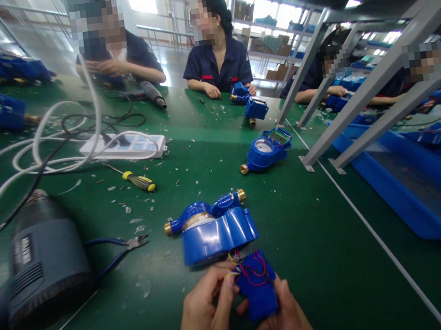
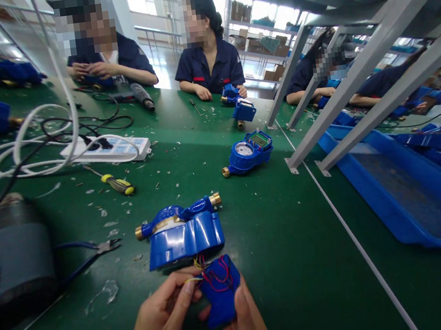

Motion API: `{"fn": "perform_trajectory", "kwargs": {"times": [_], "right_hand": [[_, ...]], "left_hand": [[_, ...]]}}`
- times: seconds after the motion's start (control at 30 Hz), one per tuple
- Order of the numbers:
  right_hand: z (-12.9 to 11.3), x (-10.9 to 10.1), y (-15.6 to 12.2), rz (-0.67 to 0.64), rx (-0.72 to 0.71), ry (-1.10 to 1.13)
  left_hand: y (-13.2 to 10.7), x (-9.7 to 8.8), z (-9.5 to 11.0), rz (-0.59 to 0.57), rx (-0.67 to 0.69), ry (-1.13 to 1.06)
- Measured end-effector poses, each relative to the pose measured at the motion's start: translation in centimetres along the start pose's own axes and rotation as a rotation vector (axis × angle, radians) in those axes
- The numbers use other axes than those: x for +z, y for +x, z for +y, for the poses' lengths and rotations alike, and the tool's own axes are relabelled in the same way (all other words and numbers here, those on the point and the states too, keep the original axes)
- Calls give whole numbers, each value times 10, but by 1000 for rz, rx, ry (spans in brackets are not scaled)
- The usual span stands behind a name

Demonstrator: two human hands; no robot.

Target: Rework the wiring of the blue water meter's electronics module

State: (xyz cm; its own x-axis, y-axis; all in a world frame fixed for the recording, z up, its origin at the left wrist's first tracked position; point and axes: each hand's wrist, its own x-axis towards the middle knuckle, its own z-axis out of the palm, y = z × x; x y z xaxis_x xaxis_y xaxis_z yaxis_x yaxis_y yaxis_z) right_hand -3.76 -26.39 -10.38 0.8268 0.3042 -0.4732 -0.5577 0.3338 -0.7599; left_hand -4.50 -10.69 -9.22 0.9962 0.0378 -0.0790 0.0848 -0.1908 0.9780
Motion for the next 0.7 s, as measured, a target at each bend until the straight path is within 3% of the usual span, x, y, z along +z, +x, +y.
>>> {"fn": "perform_trajectory", "kwargs": {"times": [0.07, 0.17, 0.43, 0.7], "right_hand": [[4, 1, -3, 22, -91, -112], [7, 4, -5, 75, -105, -230], [9, 3, -4, 306, -175, -425], [13, 11, -7, 339, -235, -524]], "left_hand": [[-3, 2, -3, 21, 134, 124], [-3, 5, -5, 74, 298, 304], [10, 16, -17, 263, 589, 714], [7, 20, -17, 352, 702, 713]]}}
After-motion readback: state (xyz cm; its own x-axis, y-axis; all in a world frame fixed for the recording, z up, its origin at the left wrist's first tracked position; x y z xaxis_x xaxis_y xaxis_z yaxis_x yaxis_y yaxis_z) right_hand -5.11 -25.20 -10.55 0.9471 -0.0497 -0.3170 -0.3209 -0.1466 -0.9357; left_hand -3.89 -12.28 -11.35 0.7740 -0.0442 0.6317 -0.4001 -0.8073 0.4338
